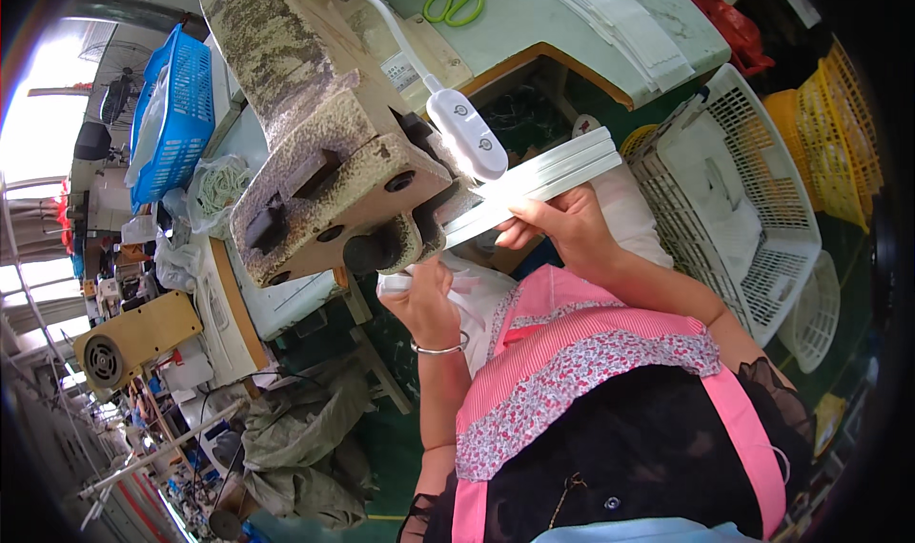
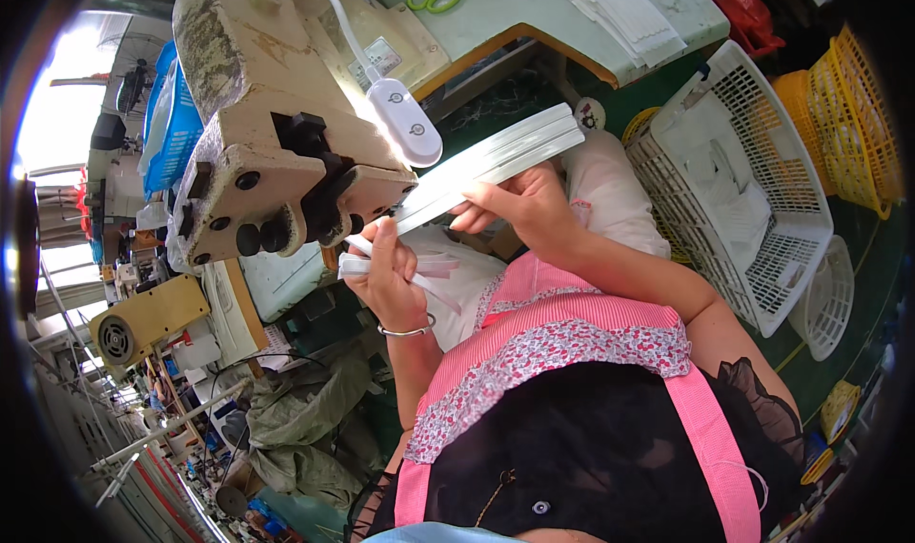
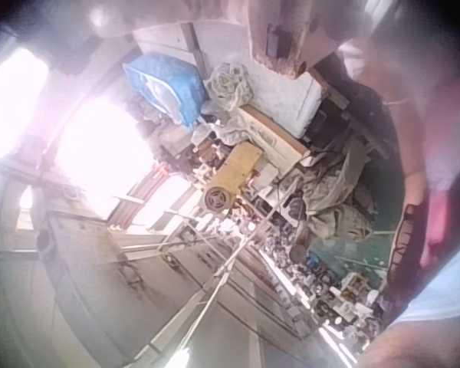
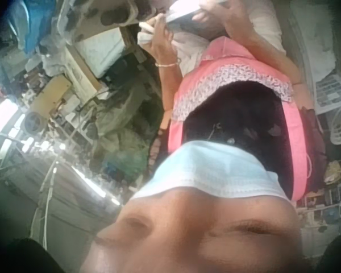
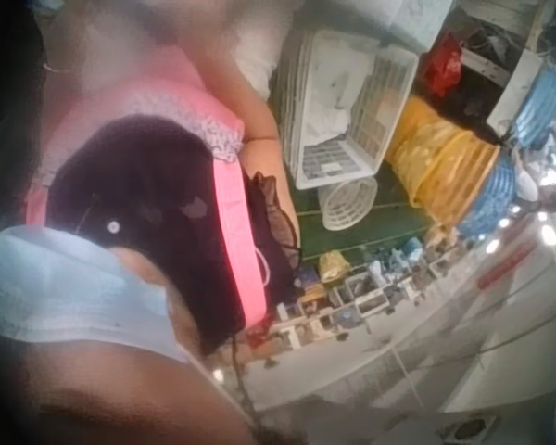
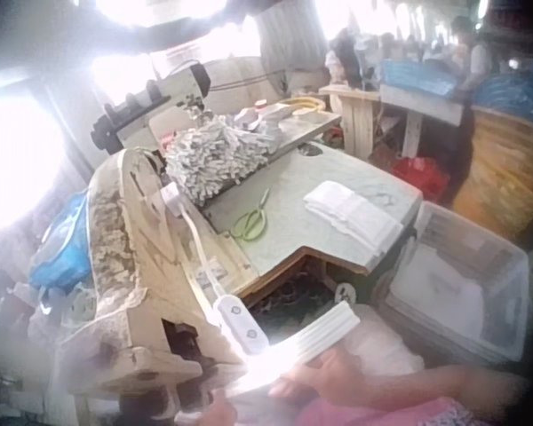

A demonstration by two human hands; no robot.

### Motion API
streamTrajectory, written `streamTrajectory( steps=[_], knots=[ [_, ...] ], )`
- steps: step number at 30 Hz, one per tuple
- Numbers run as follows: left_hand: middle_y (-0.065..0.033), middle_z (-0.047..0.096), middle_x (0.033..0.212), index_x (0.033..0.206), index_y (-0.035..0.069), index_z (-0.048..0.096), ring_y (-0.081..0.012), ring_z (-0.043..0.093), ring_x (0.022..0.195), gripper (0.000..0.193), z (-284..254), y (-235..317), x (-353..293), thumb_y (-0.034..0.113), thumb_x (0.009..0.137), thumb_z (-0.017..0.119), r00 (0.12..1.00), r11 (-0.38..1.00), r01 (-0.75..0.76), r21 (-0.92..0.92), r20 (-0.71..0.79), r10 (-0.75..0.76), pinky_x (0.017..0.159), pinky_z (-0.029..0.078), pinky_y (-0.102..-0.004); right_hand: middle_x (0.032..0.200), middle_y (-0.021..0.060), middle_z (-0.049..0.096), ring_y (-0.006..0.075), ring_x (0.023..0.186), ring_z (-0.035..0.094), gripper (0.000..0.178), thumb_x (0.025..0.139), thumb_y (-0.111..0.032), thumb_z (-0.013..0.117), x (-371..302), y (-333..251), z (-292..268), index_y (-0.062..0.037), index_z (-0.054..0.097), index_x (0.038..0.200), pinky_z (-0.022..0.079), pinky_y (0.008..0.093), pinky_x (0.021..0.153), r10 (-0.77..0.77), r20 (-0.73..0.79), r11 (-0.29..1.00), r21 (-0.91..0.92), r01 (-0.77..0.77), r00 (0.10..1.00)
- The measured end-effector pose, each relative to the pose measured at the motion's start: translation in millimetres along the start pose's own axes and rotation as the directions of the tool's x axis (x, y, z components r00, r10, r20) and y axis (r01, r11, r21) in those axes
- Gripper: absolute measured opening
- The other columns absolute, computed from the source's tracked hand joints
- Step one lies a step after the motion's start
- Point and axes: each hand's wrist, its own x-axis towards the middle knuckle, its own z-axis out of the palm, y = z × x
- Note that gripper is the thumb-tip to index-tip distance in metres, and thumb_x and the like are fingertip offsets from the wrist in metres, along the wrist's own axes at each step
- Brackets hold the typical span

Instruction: The person stitches white fabric strips together using an industrial sewing machine, likely as part of a shoe assembly process.

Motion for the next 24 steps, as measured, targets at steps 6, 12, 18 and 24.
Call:
streamTrajectory(
  steps=[6, 12, 18, 24],
  knots=[
    [0.0051, 0.04, 0.059, 0.085, 0.003, 0.059, -0.0022, 0.031, 0.045, 0.011, -31.5, -7.2, 16.1, 0.011, 0.092, 0.062, 0.996, 0.996, 0.071, -0.045, -0.054, -0.074, 0.04, 0.025, -0.0189, 0.091, 0.0156, 0.071, 0.02, 0.075, 0.072, 0.019, 0.093, -0.003, 0.062, 1.3, 14.5, 20.7, 0.0059, 0.063, 0.109, 0.06, 0.0288, 0.065, 0.031, 0.098, 0.999, -0.018, -0.03, 0.995],
    [0.0011, 0.042, 0.062, 0.078, 0.007, 0.05, -0.0076, 0.034, 0.045, 0.031, -32.7, -7.0, 30.8, 0.033, 0.094, 0.055, 0.925, 0.894, 0.377, -0.242, 0.151, -0.349, 0.041, 0.028, -0.0232, 0.09, 0.0146, 0.072, 0.0198, 0.075, 0.072, 0.021, 0.092, -0.004, 0.066, -0.1, 15.5, 28.9, 0.005, 0.064, 0.11, 0.06, 0.0287, 0.065, 0.051, 0.079, 0.998, 0.035, -0.054, 0.996],
    [-0.004, 0.055, 0.067, 0.076, 0.005, 0.053, -0.0084, 0.044, 0.047, 0.014, -5.2, -10.0, 27.9, 0.012, 0.088, 0.056, 0.992, 0.995, 0.066, -0.081, -0.102, -0.074, 0.041, 0.029, -0.0226, 0.09, 0.0163, 0.072, 0.02, 0.074, 0.072, 0.021, 0.093, -0.006, 0.066, -1.5, 10.2, 24.4, 0.0052, 0.064, 0.11, 0.061, 0.0294, 0.065, 0.081, 0.112, 0.997, 0.0, -0.081, 0.99],
    [-0.0047, 0.059, 0.075, 0.082, 0.004, 0.054, -0.0094, 0.053, 0.053, 0.005, -24.3, -8.5, 44.1, 0.005, 0.085, 0.059, 0.974, 0.999, -0.009, -0.033, -0.227, 0.001, 0.042, 0.036, -0.0232, 0.094, 0.0181, 0.072, 0.0231, 0.078, 0.073, 0.019, 0.095, -0.006, 0.062, -9.2, 15.1, 29.0, 0.0064, 0.064, 0.108, 0.061, 0.0307, 0.068, 0.077, 0.033, 0.996, 0.034, -0.078, 0.996]
  ],
)
